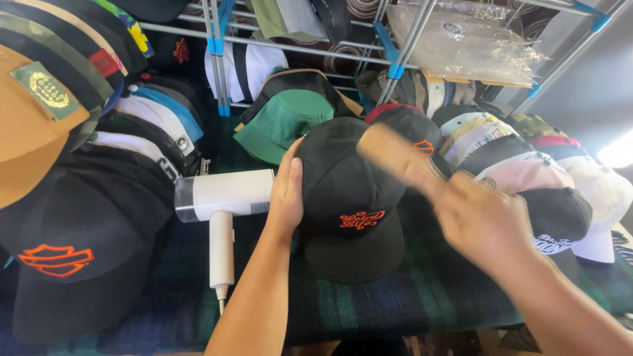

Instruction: Cleaning and reshaping a baseball cap using a brush and a handheld steamer.

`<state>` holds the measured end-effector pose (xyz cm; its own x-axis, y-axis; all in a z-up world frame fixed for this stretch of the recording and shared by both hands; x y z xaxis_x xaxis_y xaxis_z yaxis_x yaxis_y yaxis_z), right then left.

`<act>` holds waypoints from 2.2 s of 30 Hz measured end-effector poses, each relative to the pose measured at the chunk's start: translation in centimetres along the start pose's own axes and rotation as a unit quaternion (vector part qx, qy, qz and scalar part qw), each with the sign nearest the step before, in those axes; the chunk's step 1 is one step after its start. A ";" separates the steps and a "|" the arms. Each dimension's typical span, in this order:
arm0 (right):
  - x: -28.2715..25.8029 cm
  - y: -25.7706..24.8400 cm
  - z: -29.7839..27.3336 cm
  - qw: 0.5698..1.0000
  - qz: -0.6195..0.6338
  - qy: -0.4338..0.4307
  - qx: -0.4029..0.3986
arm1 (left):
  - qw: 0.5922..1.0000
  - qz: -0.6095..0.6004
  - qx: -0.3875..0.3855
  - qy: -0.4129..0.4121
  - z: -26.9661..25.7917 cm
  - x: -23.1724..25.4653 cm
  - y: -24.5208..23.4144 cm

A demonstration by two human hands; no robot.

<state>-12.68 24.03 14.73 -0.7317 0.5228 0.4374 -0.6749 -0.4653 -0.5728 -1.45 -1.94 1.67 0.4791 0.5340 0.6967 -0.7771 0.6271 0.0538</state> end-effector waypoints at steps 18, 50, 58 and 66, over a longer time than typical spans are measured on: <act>2.1 5.6 10.5 0.933 0.136 0.123 -0.310 | 1.000 0.009 -0.003 0.006 0.1 1.1 -0.2; -4.2 20.4 0.7 0.557 0.824 0.091 -0.051 | 0.972 0.191 -0.001 -0.138 0.0 2.5 -3.4; -2.8 20.1 0.6 0.457 0.868 0.130 -0.147 | 0.878 0.427 -0.151 0.153 5.6 13.6 2.1; -2.7 20.2 0.1 0.426 0.871 0.162 -0.185 | 0.691 0.510 -0.474 0.195 6.9 14.6 11.3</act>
<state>-24.39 13.18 2.02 0.0007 -0.2867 -0.9580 0.9694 -0.2350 0.0710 -6.06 8.99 17.41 0.0964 0.9683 -0.2304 -0.2640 -0.1983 -0.9439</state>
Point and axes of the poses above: each hand's wrist, its own z-axis towards the middle knuckle, its own y-axis out of the palm, x = y × z, the point moved 3 cm from there along z, towards the middle knuckle, and after that the axes turned 10 degrees about y, right-handed, at the moved point
